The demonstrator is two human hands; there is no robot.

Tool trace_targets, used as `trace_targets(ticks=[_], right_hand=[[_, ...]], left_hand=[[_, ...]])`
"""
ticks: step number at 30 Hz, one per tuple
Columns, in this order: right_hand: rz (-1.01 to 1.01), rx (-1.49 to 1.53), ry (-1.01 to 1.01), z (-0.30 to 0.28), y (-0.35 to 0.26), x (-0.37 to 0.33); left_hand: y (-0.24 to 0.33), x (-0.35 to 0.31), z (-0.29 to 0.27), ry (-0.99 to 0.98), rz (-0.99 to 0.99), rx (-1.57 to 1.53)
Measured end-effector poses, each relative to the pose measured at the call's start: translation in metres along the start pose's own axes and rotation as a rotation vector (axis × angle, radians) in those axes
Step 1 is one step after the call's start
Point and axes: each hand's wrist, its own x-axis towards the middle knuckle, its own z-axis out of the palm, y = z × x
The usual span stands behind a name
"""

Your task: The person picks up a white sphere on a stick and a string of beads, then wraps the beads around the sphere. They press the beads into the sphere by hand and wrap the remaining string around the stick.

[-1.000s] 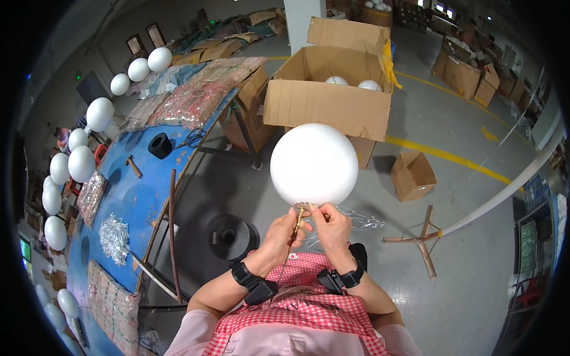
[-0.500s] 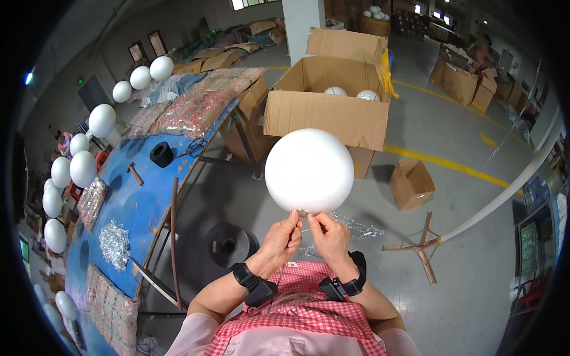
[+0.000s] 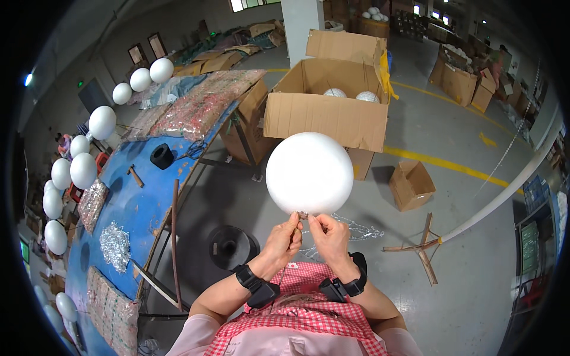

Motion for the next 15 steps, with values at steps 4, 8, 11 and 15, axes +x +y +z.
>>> trace_targets(ticks=[4,8,11,15], right_hand=[[-0.031,-0.015,-0.001,0.0003,0.0004,-0.0008],[-0.015,-0.004,0.0,0.0038,0.0044,0.0],[-0.014,-0.015,0.047,0.006,0.0061,-0.0007],[-0.048,-0.05,0.062,0.0082,0.0011,-0.0024]], left_hand=[[-0.001,-0.0005,-0.0009,-0.004,0.003,-0.004],[-0.0008,-0.0008,-0.0013,-0.006,0.003,-0.011],[-0.0004,-0.0027,0.0002,-0.011,-0.015,-0.012],[-0.0004,-0.0061,0.0012,-0.003,0.005,-0.008]])
